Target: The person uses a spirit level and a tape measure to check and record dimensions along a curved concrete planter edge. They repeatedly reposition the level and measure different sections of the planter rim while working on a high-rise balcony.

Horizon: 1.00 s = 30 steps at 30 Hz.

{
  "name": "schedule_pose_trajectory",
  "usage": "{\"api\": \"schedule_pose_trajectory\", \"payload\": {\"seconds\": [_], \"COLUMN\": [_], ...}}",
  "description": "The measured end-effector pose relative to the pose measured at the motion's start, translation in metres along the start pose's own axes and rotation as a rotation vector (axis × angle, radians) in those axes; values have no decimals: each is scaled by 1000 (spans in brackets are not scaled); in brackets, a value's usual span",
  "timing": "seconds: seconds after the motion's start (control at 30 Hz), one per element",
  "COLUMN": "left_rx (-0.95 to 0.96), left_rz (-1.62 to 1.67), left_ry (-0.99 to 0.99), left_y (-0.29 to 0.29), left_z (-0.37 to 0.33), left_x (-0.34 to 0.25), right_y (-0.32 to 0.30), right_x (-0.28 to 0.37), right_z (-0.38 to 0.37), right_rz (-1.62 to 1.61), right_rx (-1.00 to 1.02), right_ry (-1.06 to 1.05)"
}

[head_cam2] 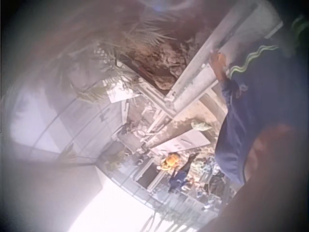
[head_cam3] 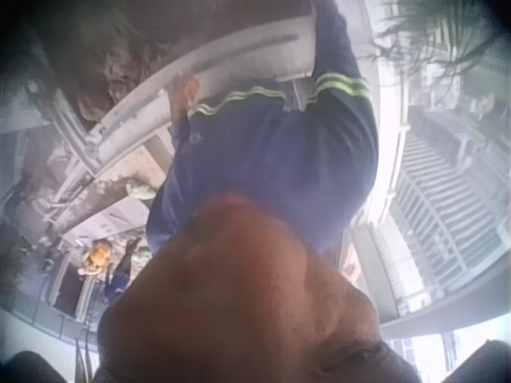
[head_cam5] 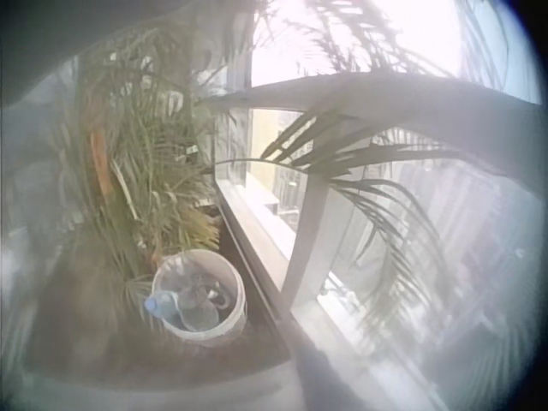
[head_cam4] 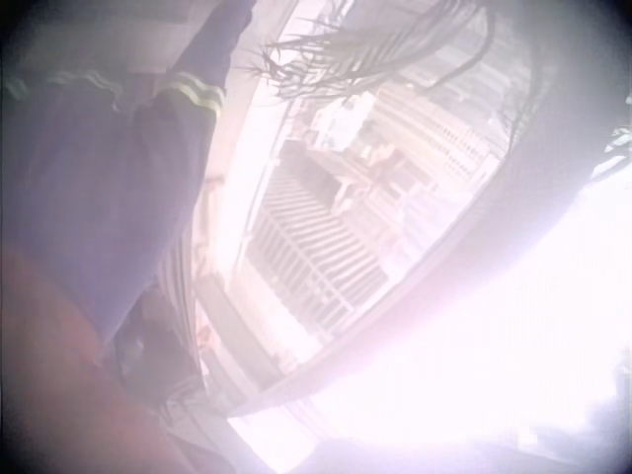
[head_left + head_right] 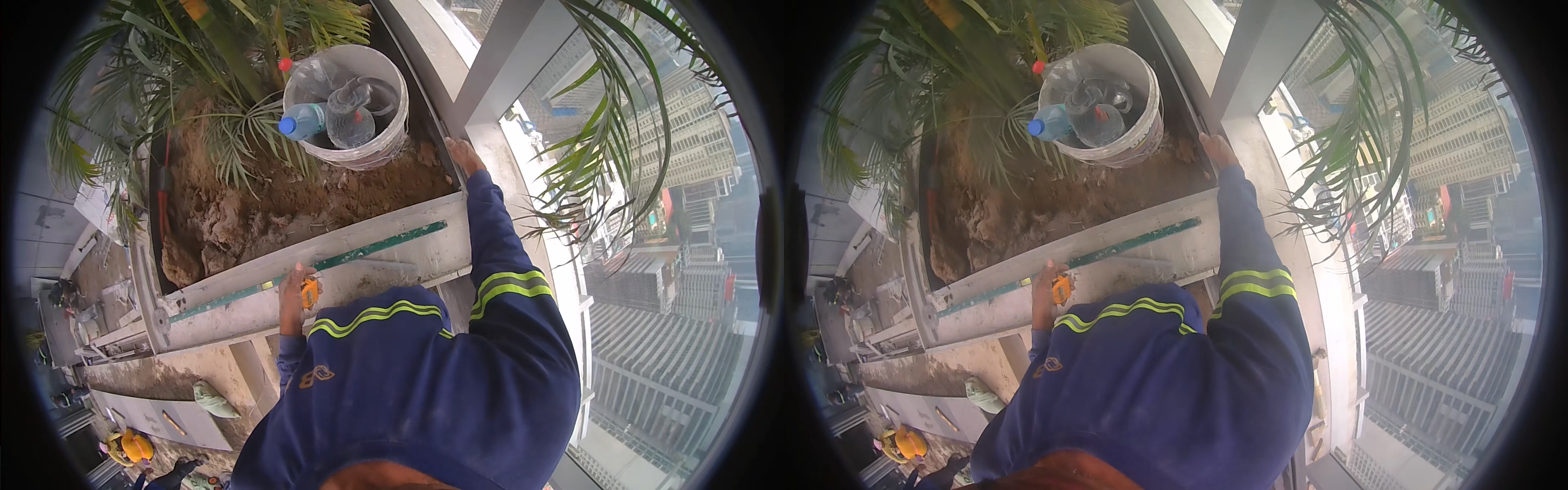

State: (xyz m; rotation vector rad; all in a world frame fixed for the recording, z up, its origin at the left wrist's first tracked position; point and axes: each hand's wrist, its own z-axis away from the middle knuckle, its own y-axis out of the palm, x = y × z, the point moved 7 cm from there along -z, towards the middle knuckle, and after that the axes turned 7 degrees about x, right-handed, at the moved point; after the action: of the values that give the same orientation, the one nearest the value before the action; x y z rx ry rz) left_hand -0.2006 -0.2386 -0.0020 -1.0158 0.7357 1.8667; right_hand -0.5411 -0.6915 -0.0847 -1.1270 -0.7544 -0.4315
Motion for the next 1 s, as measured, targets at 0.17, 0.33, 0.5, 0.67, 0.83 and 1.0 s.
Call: {"api": "schedule_pose_trajectory", "payload": {"seconds": [0.17, 0.33, 0.5, 0.67, 0.83, 1.0], "left_rx": [-22, -44, -21, -22, -82, -22], "left_rz": [1, 7, 37, 21, 10, -11], "left_ry": [4, -13, -49, -78, -96, -47], "left_y": [3, -7, -1, 2, -5, 4], "left_z": [-12, -11, -16, -17, -7, -11], "left_x": [7, 10, 13, 14, 16, 18], "right_y": [10, 17, 2, -10, -23, -9], "right_x": [-45, -11, -19, -30, -36, -57], "right_z": [-23, 3, -3, -6, 46, 121], "right_rz": [110, -203, -109, -68, 185, 157], "right_rx": [72, 67, 229, 172, 30, -226], "right_ry": [61, 18, 226, 177, 246, 274]}}
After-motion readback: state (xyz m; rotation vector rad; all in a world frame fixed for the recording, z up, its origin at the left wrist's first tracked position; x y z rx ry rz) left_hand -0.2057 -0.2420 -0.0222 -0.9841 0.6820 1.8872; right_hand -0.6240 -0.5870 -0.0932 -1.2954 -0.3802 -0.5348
